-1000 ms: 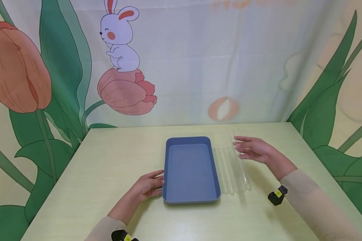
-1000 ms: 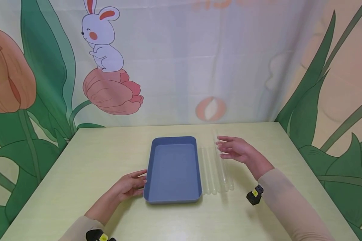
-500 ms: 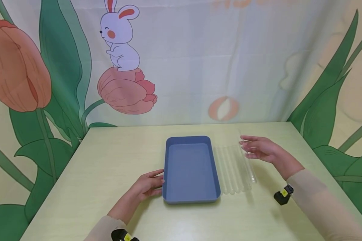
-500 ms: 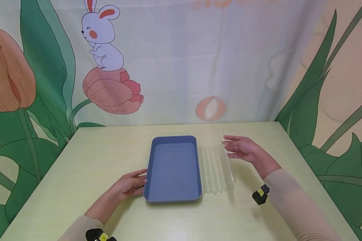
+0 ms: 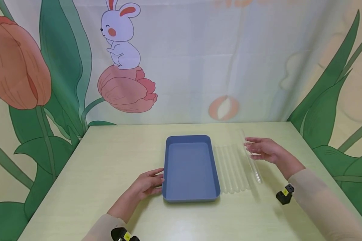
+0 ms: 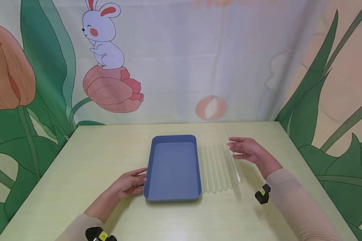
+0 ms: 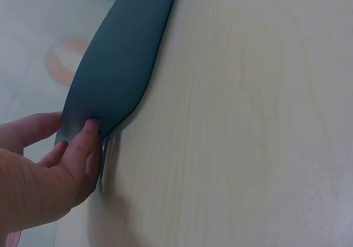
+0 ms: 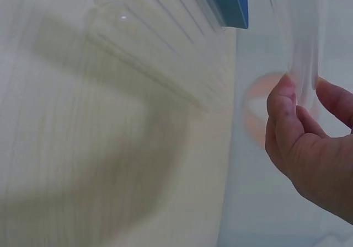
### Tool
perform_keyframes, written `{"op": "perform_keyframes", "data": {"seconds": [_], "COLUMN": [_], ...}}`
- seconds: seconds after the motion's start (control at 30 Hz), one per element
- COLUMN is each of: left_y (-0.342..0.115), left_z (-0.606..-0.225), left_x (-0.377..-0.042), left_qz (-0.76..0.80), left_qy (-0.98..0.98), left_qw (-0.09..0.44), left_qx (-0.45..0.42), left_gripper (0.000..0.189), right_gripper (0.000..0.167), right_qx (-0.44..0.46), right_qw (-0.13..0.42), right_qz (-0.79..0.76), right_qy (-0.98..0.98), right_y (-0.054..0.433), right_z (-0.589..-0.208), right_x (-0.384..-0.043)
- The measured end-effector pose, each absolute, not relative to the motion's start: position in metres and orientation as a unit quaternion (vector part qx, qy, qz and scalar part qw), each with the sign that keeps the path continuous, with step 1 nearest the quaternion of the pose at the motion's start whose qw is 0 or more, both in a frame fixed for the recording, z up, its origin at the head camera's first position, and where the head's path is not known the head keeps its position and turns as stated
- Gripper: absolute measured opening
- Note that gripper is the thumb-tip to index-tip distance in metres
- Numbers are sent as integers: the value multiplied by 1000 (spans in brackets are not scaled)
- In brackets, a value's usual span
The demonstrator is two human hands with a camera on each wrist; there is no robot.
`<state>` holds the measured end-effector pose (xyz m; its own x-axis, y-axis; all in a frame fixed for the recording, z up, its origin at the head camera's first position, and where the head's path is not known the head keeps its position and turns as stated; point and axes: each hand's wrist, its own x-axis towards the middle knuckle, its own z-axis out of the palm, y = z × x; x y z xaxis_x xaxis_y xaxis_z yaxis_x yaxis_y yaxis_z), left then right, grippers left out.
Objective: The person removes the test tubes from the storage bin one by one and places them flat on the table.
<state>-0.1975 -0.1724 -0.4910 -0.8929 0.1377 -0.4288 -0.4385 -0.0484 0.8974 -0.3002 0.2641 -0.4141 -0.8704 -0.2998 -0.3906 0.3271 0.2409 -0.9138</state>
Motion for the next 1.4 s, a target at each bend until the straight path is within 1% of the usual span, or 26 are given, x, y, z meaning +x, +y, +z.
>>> {"op": "perform_keyframes", "data": {"seconds": [1.0,1.4], "left_y": [-172,-173], "left_z": [-488,-487], "left_x": [-196,-196], "left_qz": [719,722], "left_qy": [655,652], "left_qw": [206,207], "left_qx": [-102,-103], "left_gripper": [62,61], "right_gripper": [61,57], "right_qx": [92,137], "right_qw": [248,227], "right_qz": [-627,-609], "right_qy": [733,747], "right_y": [269,260], "right_z": [-469,-476], "right_x": [-321,-325]}}
